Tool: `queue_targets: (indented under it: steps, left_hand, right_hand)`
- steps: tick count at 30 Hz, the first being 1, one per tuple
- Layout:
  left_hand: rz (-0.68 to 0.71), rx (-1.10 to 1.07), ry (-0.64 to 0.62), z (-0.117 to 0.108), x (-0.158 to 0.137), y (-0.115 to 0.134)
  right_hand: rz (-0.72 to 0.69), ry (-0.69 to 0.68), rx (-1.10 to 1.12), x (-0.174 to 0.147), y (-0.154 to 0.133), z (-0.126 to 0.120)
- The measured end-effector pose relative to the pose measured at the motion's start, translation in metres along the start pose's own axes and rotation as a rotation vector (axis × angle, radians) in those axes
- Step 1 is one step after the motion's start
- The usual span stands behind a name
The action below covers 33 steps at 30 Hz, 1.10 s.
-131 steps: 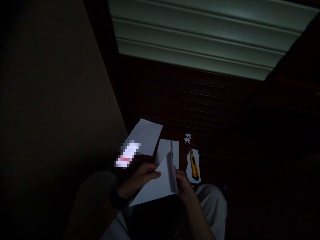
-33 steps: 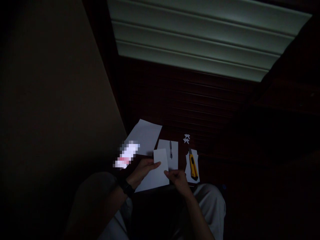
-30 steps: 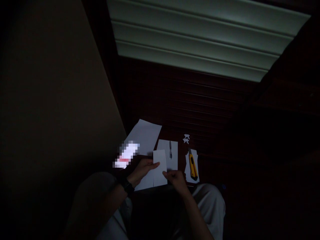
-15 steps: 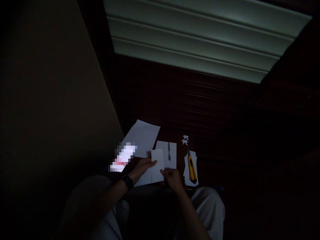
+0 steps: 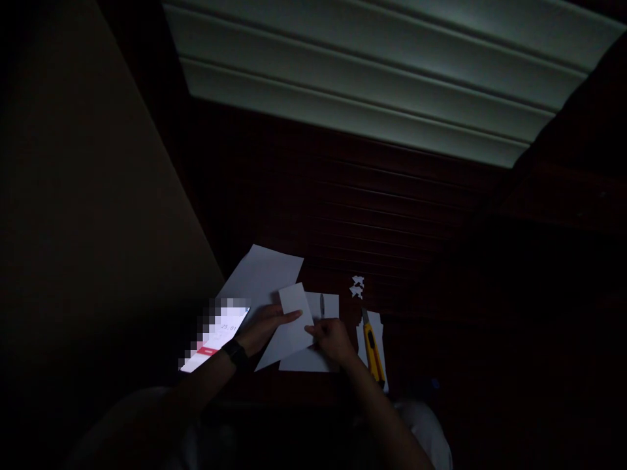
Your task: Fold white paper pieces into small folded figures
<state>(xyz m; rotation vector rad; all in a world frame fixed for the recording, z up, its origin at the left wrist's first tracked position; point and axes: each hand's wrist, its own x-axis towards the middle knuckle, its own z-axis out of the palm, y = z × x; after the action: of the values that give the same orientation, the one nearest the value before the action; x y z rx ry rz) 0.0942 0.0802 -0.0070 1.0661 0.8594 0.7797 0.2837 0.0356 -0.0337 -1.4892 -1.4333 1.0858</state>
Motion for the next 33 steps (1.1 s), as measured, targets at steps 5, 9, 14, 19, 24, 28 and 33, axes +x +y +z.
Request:
queue_targets:
  steps: [5,9,14,19,24,28,33]
  left_hand:
    - [-0.042,-0.016,0.054,0.003,0.016,0.008]
    - [-0.077,-0.024,0.063,0.009,0.020,0.020]
    - [-0.080,-0.032,0.037,0.023,0.013,0.037]
    - [-0.075,0.002,0.081,0.037,0.006,0.041]
    - [-0.052,0.075,0.124,0.034,0.007,0.043]
    - [-0.078,0.069,0.082,0.029,0.015,0.042]
    - [-0.090,0.007,0.038,0.030,0.025,0.037]
  right_hand:
    - [-0.019,0.027,-0.004,0.013,-0.003,-0.003]
    - [0.003,0.046,-0.014,0.012,-0.009,-0.005]
    - [-0.021,0.168,-0.160,0.000,-0.020,-0.016]
    - [-0.064,0.193,-0.227,-0.014,-0.033,-0.025]
    - [-0.110,0.162,-0.259,-0.017,-0.044,-0.028]
    - [-0.116,0.169,-0.272,-0.012,-0.042,-0.026]
    - [-0.075,0.180,-0.292,-0.004,-0.030,-0.026]
